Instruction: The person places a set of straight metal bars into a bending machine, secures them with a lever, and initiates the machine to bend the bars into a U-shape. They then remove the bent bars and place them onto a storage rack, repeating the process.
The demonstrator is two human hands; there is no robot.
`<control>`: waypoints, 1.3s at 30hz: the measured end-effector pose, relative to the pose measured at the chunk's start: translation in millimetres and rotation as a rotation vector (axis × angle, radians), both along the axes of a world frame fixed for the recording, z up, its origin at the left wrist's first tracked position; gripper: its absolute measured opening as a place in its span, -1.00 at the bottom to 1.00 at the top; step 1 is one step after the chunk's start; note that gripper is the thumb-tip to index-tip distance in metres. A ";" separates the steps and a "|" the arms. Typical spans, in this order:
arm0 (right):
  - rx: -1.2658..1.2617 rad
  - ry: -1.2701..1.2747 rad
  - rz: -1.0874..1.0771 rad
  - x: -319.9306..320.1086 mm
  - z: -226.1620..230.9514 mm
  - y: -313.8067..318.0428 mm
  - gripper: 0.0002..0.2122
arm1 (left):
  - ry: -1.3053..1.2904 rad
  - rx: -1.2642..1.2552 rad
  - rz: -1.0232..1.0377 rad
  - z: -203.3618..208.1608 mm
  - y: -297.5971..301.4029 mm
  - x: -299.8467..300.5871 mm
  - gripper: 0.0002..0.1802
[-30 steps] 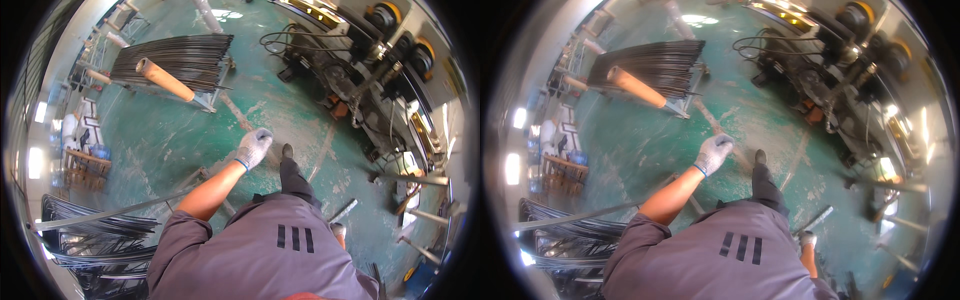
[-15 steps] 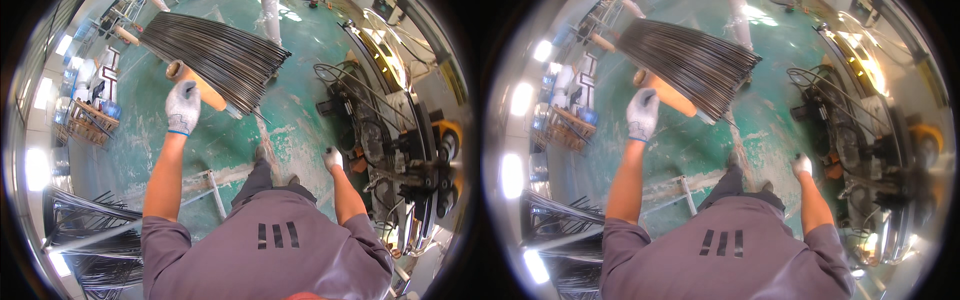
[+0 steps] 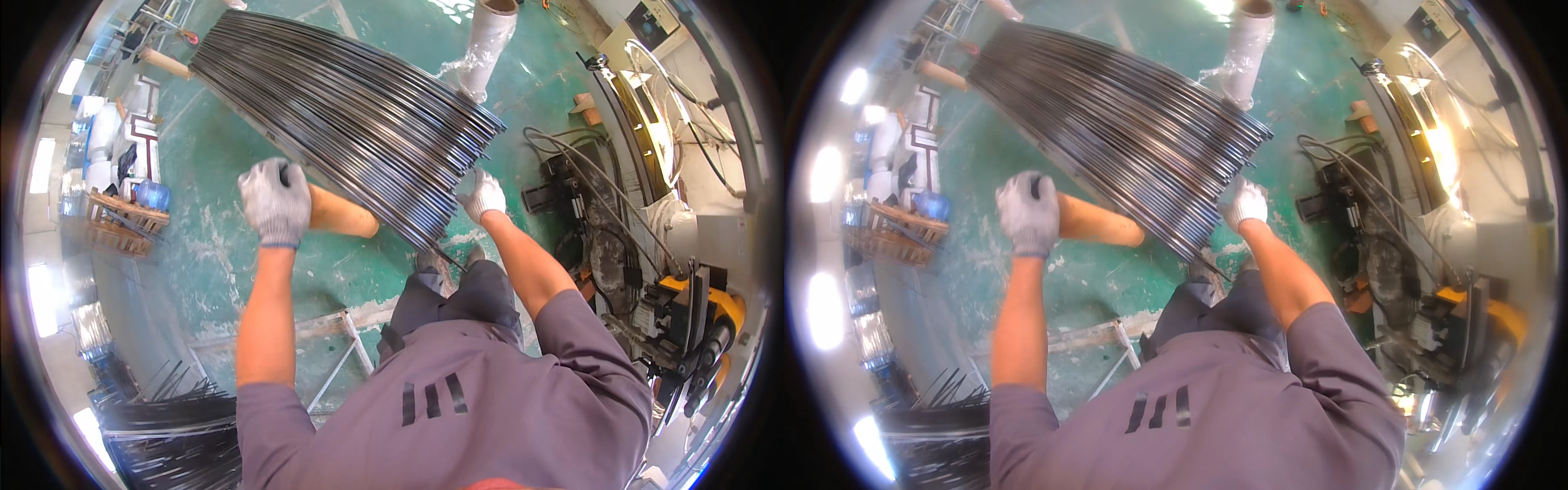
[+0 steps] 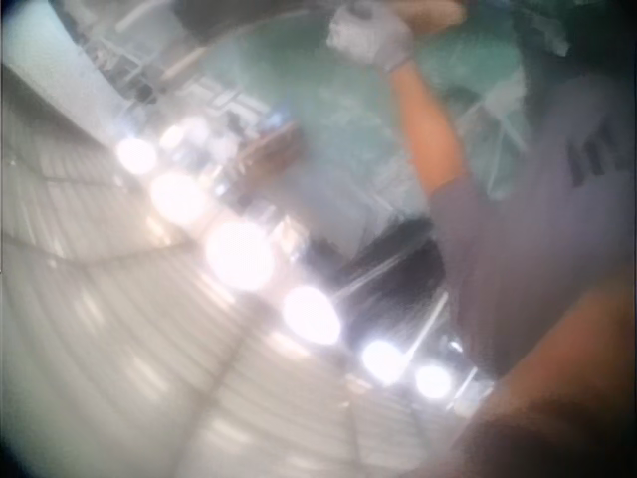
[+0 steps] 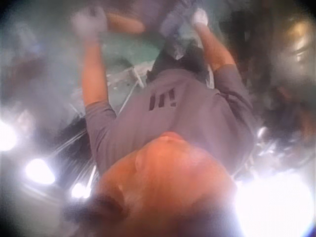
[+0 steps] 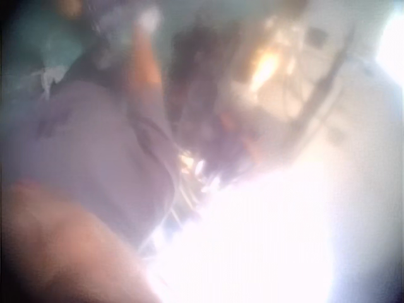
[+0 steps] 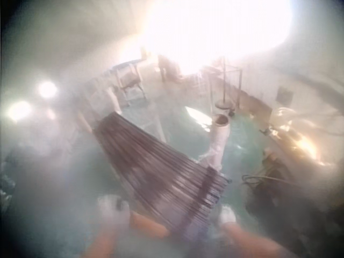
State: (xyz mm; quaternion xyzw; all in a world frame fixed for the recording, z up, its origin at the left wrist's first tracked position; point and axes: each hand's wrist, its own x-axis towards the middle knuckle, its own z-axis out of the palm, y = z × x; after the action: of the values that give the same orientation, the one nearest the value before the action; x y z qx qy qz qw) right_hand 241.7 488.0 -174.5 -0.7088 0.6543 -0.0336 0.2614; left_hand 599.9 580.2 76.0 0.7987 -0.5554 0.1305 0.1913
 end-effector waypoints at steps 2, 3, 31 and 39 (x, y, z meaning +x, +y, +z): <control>-0.083 0.043 -0.045 18.2 -6.4 -55.0 -0.18 | 0.001 -0.007 -0.034 3.5 -8.8 -2.8 -0.81; -0.137 0.071 -0.047 24.2 -10.6 -82.6 -0.16 | 0.001 -0.014 -0.048 3.1 -13.1 -2.2 -0.84; 0.695 -0.205 0.225 83.6 -12.0 -185.7 -0.58 | 0.008 -0.129 0.033 3.7 -18.6 -11.5 -0.84; 0.614 -0.296 0.149 86.7 32.2 -128.1 -0.65 | -0.021 -0.239 -0.225 0.9 -5.7 -33.2 -0.83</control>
State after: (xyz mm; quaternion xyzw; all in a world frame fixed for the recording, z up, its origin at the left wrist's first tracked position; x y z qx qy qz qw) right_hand 328.4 359.9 -142.2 -0.6305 0.5351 0.0814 0.5563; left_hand 566.7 574.5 76.8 0.7017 -0.6239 0.1817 0.2923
